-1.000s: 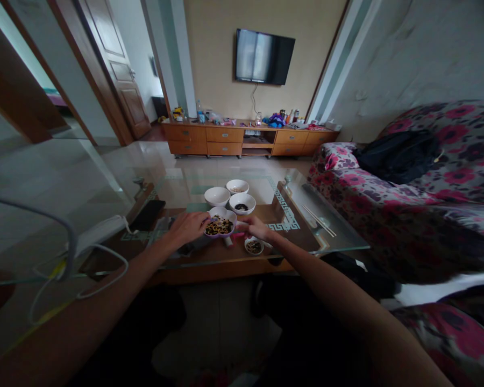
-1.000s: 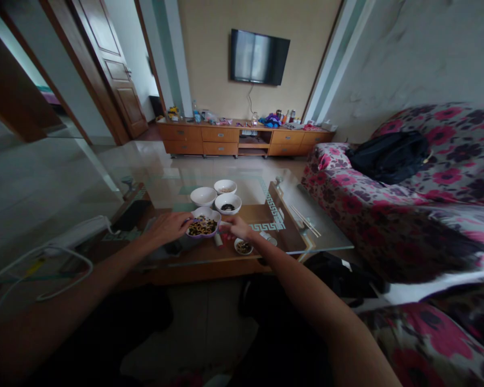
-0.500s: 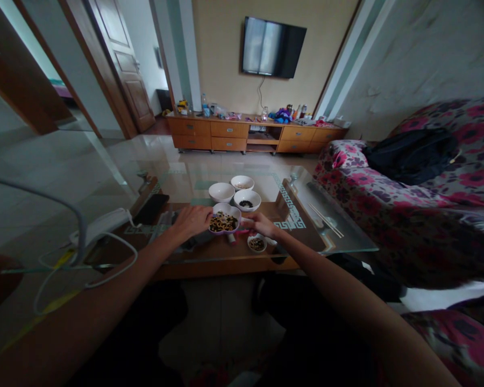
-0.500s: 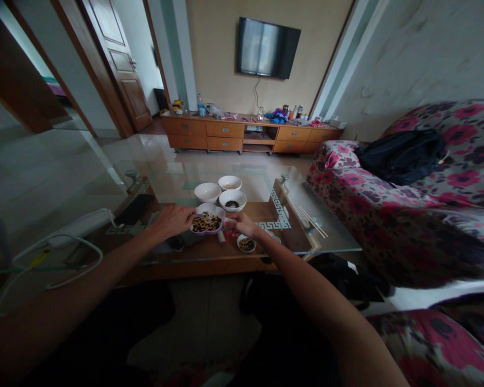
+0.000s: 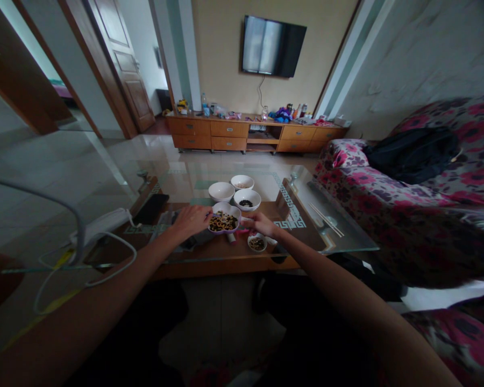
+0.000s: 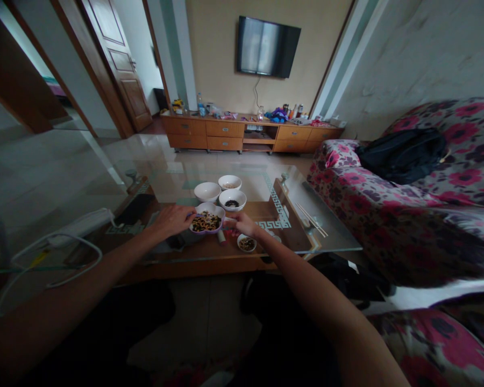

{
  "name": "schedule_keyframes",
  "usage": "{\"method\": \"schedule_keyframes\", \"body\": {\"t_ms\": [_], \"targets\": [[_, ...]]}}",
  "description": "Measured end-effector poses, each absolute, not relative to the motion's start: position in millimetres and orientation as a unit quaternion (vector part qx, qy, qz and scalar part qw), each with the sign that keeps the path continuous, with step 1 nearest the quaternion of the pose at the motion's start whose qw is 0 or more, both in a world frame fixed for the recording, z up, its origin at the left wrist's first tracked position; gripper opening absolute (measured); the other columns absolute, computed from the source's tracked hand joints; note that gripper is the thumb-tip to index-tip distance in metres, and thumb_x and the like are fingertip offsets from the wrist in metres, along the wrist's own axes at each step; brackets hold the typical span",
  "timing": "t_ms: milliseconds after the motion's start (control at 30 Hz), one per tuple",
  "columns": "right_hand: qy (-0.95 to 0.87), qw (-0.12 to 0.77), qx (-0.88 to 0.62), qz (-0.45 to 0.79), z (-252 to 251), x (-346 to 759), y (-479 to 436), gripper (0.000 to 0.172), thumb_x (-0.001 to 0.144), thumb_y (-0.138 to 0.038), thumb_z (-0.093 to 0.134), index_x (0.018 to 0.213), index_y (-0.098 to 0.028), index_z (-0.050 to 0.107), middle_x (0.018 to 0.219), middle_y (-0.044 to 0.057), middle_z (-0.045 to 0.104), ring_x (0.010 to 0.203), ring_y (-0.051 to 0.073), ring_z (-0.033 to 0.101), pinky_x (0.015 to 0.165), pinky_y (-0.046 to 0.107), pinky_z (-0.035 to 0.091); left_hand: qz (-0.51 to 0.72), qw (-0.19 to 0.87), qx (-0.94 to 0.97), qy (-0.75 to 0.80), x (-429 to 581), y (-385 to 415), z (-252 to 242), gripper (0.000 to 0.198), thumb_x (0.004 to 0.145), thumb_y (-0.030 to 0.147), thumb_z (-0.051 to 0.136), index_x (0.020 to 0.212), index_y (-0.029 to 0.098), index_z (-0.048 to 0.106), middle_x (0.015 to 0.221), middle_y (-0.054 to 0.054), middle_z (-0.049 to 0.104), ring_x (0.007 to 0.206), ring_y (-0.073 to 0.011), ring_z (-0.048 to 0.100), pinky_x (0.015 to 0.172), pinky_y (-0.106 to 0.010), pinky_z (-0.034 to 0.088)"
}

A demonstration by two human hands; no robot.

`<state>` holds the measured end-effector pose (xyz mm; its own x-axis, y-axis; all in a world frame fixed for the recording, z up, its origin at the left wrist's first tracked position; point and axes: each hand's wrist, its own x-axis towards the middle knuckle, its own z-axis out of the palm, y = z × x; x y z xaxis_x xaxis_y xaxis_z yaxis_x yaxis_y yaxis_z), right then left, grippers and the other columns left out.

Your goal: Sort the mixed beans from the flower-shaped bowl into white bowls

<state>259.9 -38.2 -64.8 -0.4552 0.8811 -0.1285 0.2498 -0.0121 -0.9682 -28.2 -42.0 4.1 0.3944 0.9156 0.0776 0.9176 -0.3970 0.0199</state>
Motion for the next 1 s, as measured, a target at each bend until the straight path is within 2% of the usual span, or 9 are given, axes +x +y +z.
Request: {"method": "schedule_keyframes", "body": {"t_ms": [333, 567, 1000], "targets": [[-0.62, 0.28, -0.459, 0.571, -60, 258, -40, 0.026, 0.092, -0.038, 0.074, 0.09, -0.013, 0.067, 0.062, 0.001, 0.062, 0.049, 0.013, 0.059, 0.046, 0.02, 0.049, -0.033, 0.019, -0.838, -0.544, -24, -44, 6, 0.034, 0.104, 0.037, 0.045, 0.114, 0.026, 0.075, 0.11, -0.009, 0.076, 0.098, -0.032, 0.071, 0.076, -0.038, 0.05], [-0.618, 0.275, -0.466, 0.57, -59, 257, -40, 0.03, 0.092, -0.041, 0.077, 0.09, -0.013, 0.068, 0.064, 0.003, 0.065, 0.05, 0.012, 0.059, 0.045, 0.019, 0.047, -0.019, 0.02, -0.836, -0.547, -16, -46, 8, 0.035, 0.104, 0.039, 0.045, 0.115, 0.026, 0.076, 0.109, -0.01, 0.076, 0.099, -0.0328, 0.071, 0.077, -0.038, 0.05], [-0.632, 0.263, -0.461, 0.565, -56, 258, -41, 0.025, 0.097, -0.036, 0.069, 0.088, -0.013, 0.065, 0.063, 0.003, 0.063, 0.05, 0.013, 0.059, 0.047, 0.021, 0.05, -0.026, 0.037, -0.838, -0.544, -9, -39, 2, 0.036, 0.103, 0.039, 0.046, 0.116, 0.025, 0.075, 0.108, -0.013, 0.076, 0.098, -0.0333, 0.071, 0.076, -0.038, 0.05]]}}
